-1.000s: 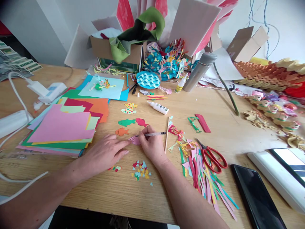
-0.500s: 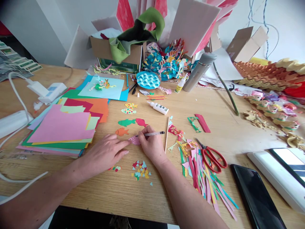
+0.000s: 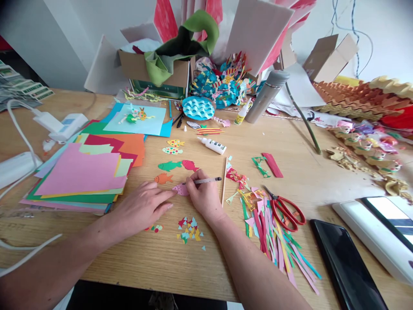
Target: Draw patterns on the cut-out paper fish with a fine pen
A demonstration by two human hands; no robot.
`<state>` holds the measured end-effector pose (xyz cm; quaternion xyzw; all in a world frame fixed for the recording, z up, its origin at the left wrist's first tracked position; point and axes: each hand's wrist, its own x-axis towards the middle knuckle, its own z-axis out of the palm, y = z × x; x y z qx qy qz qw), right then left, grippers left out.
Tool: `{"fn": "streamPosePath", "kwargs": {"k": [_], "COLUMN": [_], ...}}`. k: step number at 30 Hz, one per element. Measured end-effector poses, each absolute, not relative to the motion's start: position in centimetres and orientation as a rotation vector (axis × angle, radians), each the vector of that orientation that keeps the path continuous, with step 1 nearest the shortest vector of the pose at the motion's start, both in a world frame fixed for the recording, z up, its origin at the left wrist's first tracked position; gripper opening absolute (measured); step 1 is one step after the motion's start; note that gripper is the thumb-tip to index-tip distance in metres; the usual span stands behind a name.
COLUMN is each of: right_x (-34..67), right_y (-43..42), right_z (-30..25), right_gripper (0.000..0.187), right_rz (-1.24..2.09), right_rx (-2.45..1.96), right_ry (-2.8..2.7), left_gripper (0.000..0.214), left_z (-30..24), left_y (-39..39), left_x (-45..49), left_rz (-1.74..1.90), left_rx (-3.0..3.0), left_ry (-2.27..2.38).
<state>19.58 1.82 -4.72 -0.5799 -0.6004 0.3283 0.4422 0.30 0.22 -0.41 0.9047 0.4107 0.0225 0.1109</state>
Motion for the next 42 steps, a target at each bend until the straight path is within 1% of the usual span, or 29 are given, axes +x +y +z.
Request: {"fn": "streamPosePath", "kwargs": {"k": [14,42], "right_x": [19.60,19.54], "right_y": [1.81,1.70], "right_z": [-4.77,-4.60], "right_gripper": [0.019,0.021], "right_rz": [0.856,0.829], "right_rx": [-1.441,-1.455], "right_ry": [-1.484,-1.500], "left_gripper": [0.029,0.029], "left_z": [-0.11,-0.54], "left_y": [0.19,0.14], "left_x": [0.32,0.12], "left_rz": [0.030,0.041], "left_rx": [2.655,2.690], "left_ry": [1.208,1.200]}}
